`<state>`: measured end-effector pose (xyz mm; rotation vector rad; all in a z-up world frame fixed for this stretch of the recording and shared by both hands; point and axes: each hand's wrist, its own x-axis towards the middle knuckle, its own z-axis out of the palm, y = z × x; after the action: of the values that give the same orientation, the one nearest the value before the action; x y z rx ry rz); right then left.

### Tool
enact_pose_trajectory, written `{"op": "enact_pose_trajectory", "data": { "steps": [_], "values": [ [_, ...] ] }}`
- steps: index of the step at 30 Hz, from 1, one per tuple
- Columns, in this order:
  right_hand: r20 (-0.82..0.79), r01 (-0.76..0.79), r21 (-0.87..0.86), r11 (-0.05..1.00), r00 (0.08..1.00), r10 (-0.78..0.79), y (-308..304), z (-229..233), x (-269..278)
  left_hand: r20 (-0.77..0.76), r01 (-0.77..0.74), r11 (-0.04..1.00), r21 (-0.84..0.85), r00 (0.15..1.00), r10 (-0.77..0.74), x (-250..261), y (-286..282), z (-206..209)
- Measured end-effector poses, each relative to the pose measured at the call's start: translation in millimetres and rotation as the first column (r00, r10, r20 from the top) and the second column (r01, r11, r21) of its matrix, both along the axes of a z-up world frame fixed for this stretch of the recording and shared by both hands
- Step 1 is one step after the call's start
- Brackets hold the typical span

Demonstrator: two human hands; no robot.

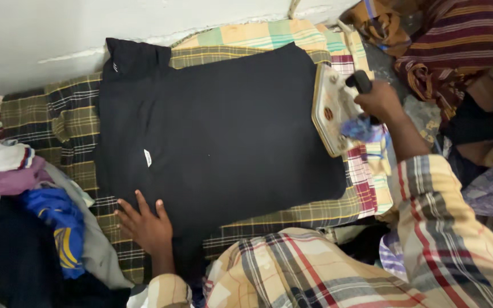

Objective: The person irons a black long-sleeved shirt on a flat surface, smooths the fabric by hand, and then folds the shirt into a compact rectangle. They then pick up and unfold a white striped garment.

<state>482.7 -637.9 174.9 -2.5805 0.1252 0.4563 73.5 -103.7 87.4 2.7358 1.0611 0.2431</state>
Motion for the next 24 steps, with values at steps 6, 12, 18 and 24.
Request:
{"op": "enact_pose_trajectory", "data": {
  "steps": [6, 12, 18, 24],
  "values": [
    [-0.013, 0.074, -0.186, 0.980, 0.997, -0.077, -72.2, -19.3, -41.9, 0.086, -0.013, 0.997, -0.073, 0.996, 0.019, -7.4, 10.0, -3.4],
    [0.178, 0.018, -0.434, 0.901, 0.982, 0.066, -133.0, -38.1, -36.0, 0.124, -0.279, 0.909, -0.311, 0.936, 0.330, -58.3, 19.8, 10.0],
    [0.283, 0.051, -0.371, 0.927, 0.957, 0.061, -89.7, -22.5, -73.9, -0.179, -0.308, 0.840, -0.447, 0.951, 0.254, -131.0, 21.0, -8.1],
    [0.417, -0.544, -0.053, 0.837, 0.750, 0.514, 36.2, -34.0, -245.8, -0.006, -0.081, 0.841, -0.536, 0.996, 0.091, -170.8, -2.5, -10.1]
  ]
}}
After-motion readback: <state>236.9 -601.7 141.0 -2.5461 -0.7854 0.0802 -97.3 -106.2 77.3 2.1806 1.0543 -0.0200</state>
